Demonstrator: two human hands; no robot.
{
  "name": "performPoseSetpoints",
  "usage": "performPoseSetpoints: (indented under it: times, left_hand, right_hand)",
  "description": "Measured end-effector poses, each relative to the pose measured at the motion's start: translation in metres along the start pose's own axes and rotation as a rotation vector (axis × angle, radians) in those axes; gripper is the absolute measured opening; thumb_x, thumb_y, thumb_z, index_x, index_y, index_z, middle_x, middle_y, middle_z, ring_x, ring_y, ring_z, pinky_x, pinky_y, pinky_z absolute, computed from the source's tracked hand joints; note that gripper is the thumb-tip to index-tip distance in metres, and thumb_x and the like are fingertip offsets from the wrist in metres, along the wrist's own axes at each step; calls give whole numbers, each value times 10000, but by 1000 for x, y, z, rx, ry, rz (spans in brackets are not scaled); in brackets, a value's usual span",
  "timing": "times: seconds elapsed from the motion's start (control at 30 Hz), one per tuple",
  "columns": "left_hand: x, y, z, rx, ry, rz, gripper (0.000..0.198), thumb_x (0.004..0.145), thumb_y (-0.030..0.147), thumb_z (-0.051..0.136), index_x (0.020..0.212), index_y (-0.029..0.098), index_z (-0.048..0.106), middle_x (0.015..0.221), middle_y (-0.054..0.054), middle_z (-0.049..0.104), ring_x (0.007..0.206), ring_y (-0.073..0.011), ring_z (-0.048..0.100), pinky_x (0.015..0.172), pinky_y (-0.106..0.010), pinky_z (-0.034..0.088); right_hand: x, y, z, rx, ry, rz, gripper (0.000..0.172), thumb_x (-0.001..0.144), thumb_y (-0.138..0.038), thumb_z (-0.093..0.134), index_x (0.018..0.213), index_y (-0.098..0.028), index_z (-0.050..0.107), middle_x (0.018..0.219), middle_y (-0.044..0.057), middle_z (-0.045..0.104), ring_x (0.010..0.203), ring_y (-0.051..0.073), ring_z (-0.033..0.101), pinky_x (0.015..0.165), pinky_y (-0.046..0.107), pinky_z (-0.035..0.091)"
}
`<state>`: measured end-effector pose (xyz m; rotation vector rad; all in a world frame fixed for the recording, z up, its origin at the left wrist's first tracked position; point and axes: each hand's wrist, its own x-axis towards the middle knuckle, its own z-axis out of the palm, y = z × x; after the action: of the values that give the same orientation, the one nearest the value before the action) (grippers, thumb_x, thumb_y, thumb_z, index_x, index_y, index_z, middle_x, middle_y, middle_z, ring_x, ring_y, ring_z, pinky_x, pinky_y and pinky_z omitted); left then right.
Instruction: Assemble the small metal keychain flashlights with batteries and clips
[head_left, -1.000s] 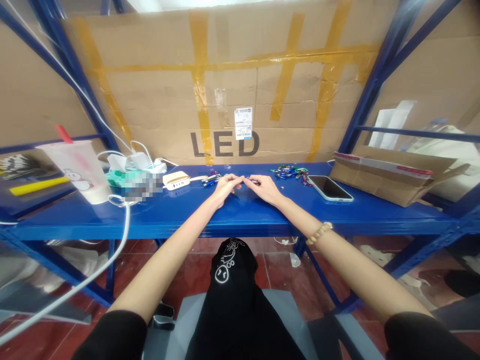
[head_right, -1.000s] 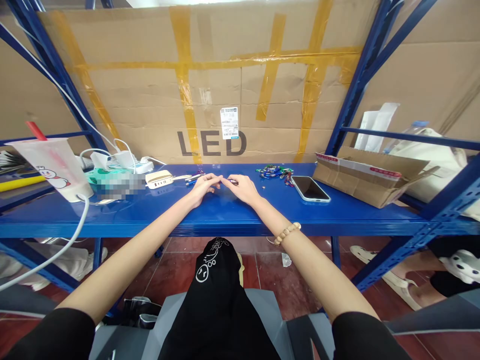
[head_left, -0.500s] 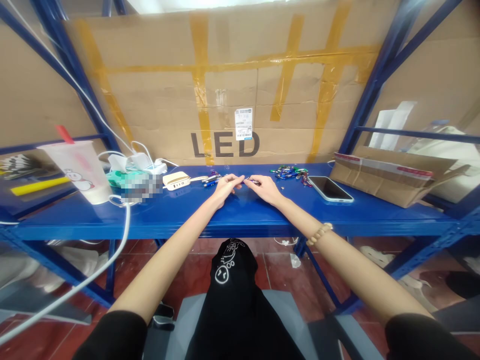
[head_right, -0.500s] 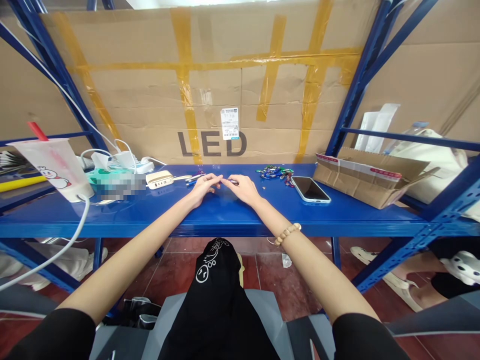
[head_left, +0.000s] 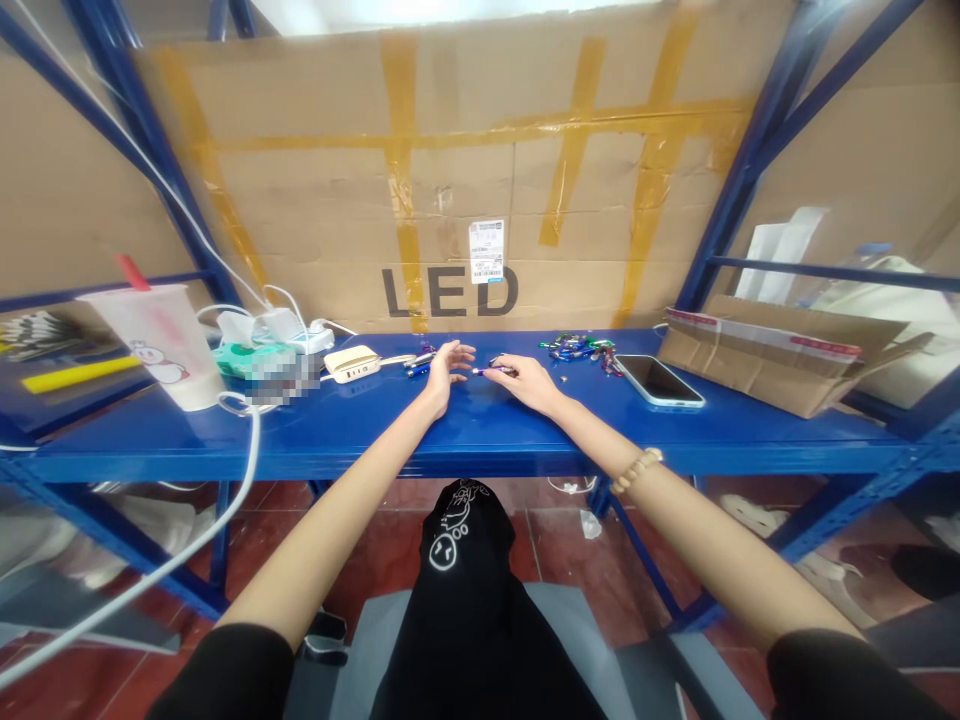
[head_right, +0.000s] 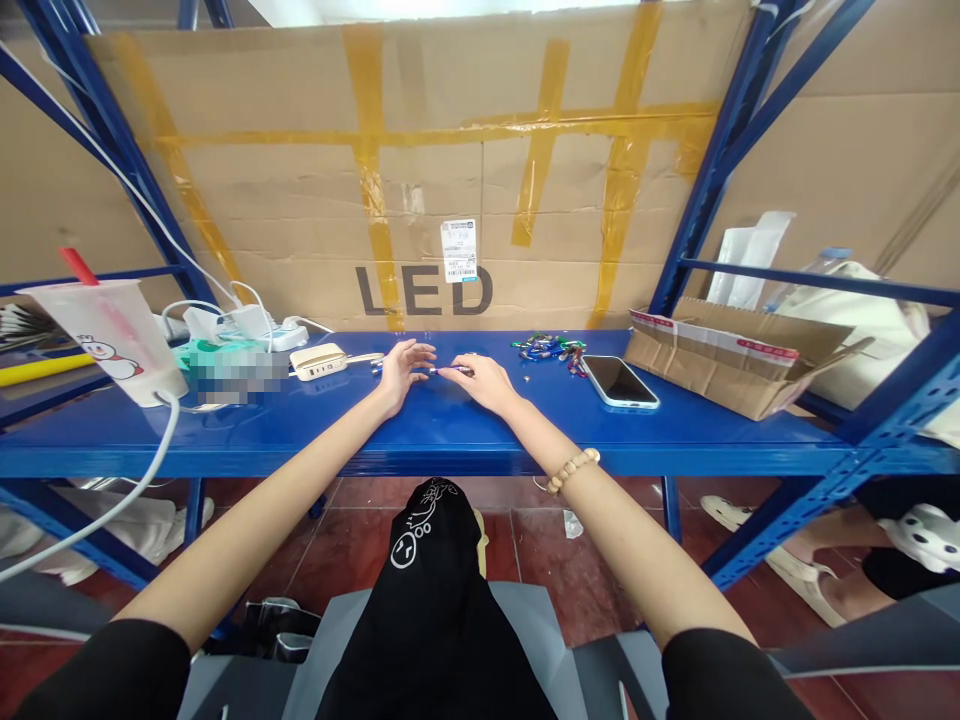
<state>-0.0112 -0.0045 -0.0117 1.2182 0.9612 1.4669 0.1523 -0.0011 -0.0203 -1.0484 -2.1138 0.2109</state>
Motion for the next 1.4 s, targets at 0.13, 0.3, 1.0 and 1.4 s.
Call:
performPoseSetpoints:
  times: [0.13, 0.3, 1.0, 1.4]
  left_hand:
    - [0, 0, 0, -5, 4, -8, 322, 740, 408, 426, 674, 168, 631, 759, -57, 620, 685, -165, 546, 566, -244, 386]
    - [0, -1, 0, 0, 0, -10, 320, 732, 416, 431, 675, 168, 626, 769, -59, 620, 702, -173, 550, 577, -250, 387]
    - [0, -1, -1, 21, -10, -9, 320, 718, 422, 431, 658, 171, 621, 786, -64, 622, 711, -182, 552, 574, -258, 386]
    - [1, -2, -1, 41, -28, 1, 323, 717, 433, 435, 678, 173, 622, 806, -64, 629, 743, -192, 559, 576, -261, 397]
  right_hand:
    - [0, 1, 1, -17, 16, -12, 332, 852, -479, 491, 803, -197, 659, 871, 32, 674, 770, 167, 573, 646, 246, 372]
    - [1, 2, 2, -42, 21, -28, 305, 859, -457, 504, 813, -202, 666, 899, 36, 677, 807, 174, 586, 670, 252, 385]
    - [-1, -2, 2, -84, 53, -28, 318, 808, -496, 558, 771, -199, 661, 865, 41, 676, 792, 181, 588, 656, 259, 405]
    - [-1, -5, 0, -113, 20, -36, 329, 805, -503, 562, 719, -198, 653, 853, 38, 664, 803, 181, 573, 645, 255, 383]
